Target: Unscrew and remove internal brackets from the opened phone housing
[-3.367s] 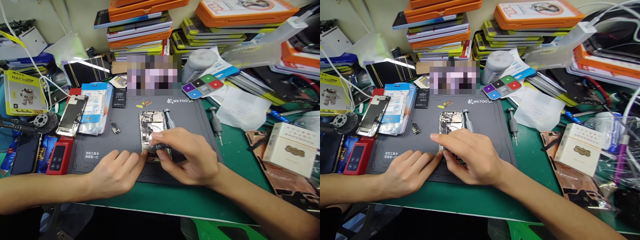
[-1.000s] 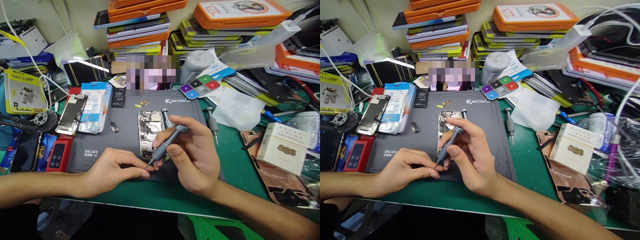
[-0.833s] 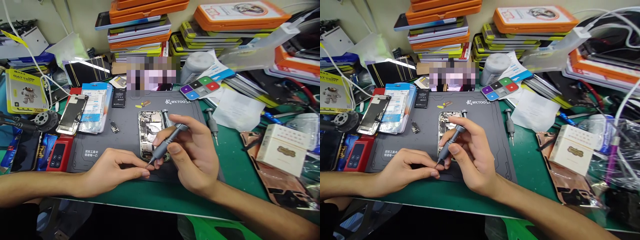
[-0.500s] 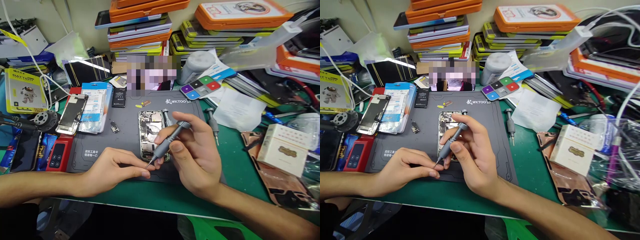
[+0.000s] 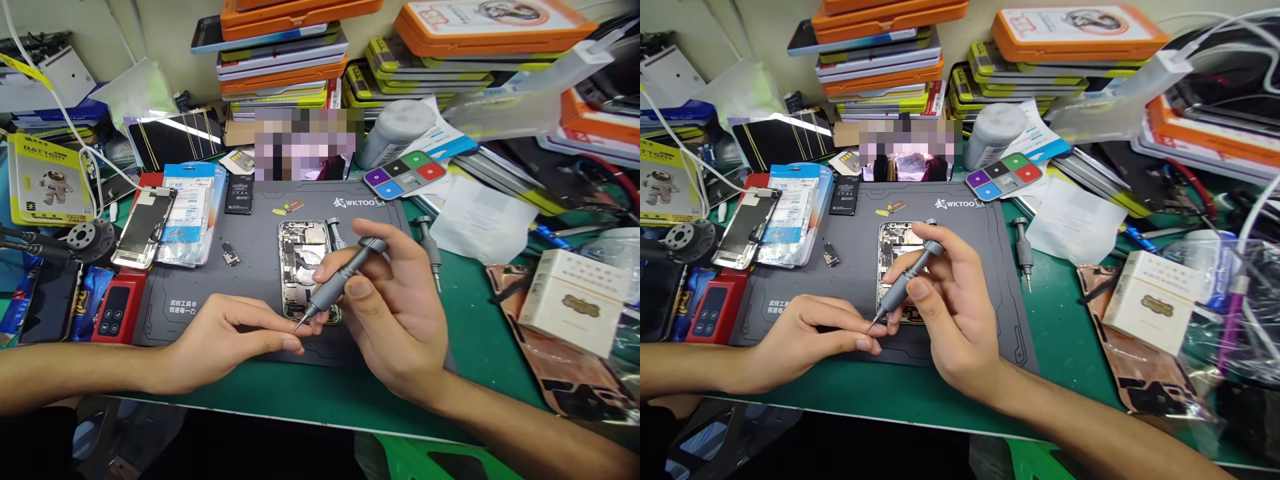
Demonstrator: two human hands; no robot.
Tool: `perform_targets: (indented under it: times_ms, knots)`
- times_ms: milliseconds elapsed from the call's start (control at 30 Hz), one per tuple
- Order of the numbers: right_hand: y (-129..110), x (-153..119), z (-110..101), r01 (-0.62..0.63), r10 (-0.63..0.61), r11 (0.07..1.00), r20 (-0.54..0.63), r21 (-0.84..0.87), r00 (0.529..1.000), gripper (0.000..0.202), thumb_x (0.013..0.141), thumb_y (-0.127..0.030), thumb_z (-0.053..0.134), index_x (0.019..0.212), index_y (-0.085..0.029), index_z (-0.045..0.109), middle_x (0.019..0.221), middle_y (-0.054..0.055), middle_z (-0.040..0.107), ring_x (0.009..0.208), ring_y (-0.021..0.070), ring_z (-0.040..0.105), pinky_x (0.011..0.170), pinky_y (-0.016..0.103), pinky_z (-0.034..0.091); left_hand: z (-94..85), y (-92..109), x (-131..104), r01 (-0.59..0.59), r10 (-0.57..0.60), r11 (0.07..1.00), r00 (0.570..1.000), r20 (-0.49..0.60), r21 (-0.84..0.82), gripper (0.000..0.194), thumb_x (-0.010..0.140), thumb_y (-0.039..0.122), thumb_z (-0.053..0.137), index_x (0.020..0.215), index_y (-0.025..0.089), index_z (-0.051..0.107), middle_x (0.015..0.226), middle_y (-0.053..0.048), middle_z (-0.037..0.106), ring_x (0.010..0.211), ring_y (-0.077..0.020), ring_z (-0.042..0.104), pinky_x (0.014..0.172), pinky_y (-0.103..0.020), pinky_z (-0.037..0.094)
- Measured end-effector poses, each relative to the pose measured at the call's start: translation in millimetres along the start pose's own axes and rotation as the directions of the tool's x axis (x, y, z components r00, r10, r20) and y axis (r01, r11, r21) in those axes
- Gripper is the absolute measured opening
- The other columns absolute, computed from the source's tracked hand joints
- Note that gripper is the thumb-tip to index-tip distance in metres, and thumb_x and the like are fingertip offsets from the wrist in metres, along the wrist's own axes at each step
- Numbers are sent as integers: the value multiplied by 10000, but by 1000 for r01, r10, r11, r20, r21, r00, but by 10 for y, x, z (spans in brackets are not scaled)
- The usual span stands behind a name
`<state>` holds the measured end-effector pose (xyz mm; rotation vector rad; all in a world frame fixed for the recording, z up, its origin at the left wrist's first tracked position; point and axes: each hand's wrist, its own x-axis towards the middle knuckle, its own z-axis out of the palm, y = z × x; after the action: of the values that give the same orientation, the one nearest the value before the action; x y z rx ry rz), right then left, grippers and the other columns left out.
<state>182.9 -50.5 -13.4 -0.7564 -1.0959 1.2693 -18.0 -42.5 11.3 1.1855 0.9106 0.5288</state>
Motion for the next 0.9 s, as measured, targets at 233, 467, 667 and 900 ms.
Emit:
perform_targets:
  times_ms: [233,467,667,900]
  knots:
    - [-5,-1,-2,-15,15,1000,-9,-5,1000,358,1010,-261,585,1333,-416,602,978,25,671,611,135,633,462,310,574,7,-6,5,15,-15,1000,1000,-7,-19,95,851,208,826,924,265,848,976,3,812,968,-143,769,878,-133,606]
    - [-16,2,-11,-48,48,999,20,-5,999,362,1021,-258,569,1346,-414,589,992,17,668,609,126,648,497,309,605,-8,-42,3,-8,8,1000,1000,8,1,106,868,229,815,958,279,843,957,16,810,920,-117,767,849,-118,604]
    - [-13,-5,-13,-63,63,998,-6,-28,998,356,1023,-268,566,1353,-400,565,993,11,664,589,124,639,488,306,597,-7,-40,2,1,-1,1000,1000,18,-18,115,862,236,821,966,281,843,999,7,809,984,-139,765,893,-138,604]
    - [7,28,-31,-94,91,995,-68,-38,994,355,1010,-304,586,1357,-367,548,992,21,658,594,130,609,488,290,577,-18,-40,7,-22,21,999,999,25,32,209,894,254,790,1101,277,813,1019,-22,804,972,-160,768,917,-192,617]
